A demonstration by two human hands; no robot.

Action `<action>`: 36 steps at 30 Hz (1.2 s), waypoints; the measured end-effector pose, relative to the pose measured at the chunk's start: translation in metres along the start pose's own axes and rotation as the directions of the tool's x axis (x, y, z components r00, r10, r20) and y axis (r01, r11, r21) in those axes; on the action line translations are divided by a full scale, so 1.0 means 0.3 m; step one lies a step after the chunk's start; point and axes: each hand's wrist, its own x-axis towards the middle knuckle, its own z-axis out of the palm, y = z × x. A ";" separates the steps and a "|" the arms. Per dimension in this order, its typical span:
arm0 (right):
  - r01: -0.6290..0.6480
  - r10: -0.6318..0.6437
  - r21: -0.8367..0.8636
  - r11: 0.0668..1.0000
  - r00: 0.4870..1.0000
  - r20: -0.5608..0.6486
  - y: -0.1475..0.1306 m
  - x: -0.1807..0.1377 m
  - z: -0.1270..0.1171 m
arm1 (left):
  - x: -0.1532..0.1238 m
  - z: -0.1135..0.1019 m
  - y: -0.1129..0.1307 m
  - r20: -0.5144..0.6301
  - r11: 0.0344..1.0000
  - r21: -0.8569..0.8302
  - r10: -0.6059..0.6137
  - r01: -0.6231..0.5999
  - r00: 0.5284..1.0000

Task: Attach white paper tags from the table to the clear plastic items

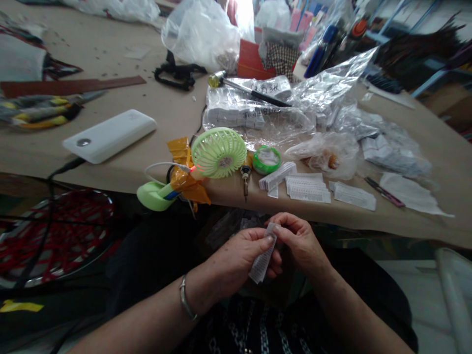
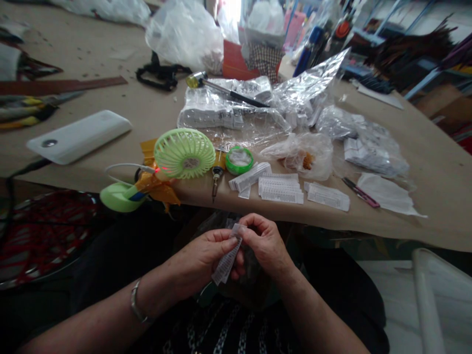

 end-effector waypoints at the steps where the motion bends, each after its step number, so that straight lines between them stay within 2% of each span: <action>1: -0.006 0.006 -0.018 1.000 1.000 0.004 -0.003 -0.002 0.004 | 0.001 -0.003 -0.001 0.004 1.000 0.001 -0.011 0.011 1.000; 5: 0.028 -0.029 -0.146 0.989 1.000 -0.003 -0.014 -0.014 0.016 | 0.006 -0.015 -0.002 0.002 0.999 -0.003 -0.033 0.033 0.999; 7: 0.125 -0.137 -0.281 0.952 0.990 -0.022 -0.015 -0.023 0.020 | 0.007 -0.017 -0.001 -0.010 1.000 -0.013 -0.027 0.027 1.000; 11: 0.385 -0.427 -0.571 0.725 0.902 0.066 -0.012 -0.030 0.019 | 0.005 -0.015 0.005 -0.040 0.999 -0.011 -0.034 0.034 0.999; 14: 0.450 -0.480 -0.677 0.582 0.862 0.161 -0.010 -0.027 0.015 | 0.003 -0.013 0.009 -0.058 1.000 -0.001 -0.025 0.026 0.998; 16: 0.461 -0.484 -0.703 0.542 0.855 0.187 -0.009 -0.025 0.013 | 0.003 -0.013 0.010 -0.056 1.000 -0.001 -0.020 0.020 0.998; 25: 0.474 -0.494 -0.691 0.545 0.848 0.192 -0.005 -0.020 0.027 | 0.001 -0.017 0.013 -0.078 0.999 -0.010 -0.033 0.032 0.996; 31: 0.468 -0.468 -0.656 0.593 0.863 0.192 -0.004 -0.017 0.038 | -0.001 -0.028 0.012 -0.080 1.000 -0.006 -0.007 0.007 0.997; 33: 0.443 -0.447 -0.630 0.638 0.879 0.164 -0.002 -0.016 0.040 | -0.002 -0.034 0.009 -0.070 1.000 -0.015 0.006 -0.007 0.998; 36: 0.324 -0.351 -0.515 0.793 0.935 0.048 -0.003 -0.011 0.048 | -0.011 -0.041 0.008 -0.074 0.999 -0.015 0.034 -0.036 0.997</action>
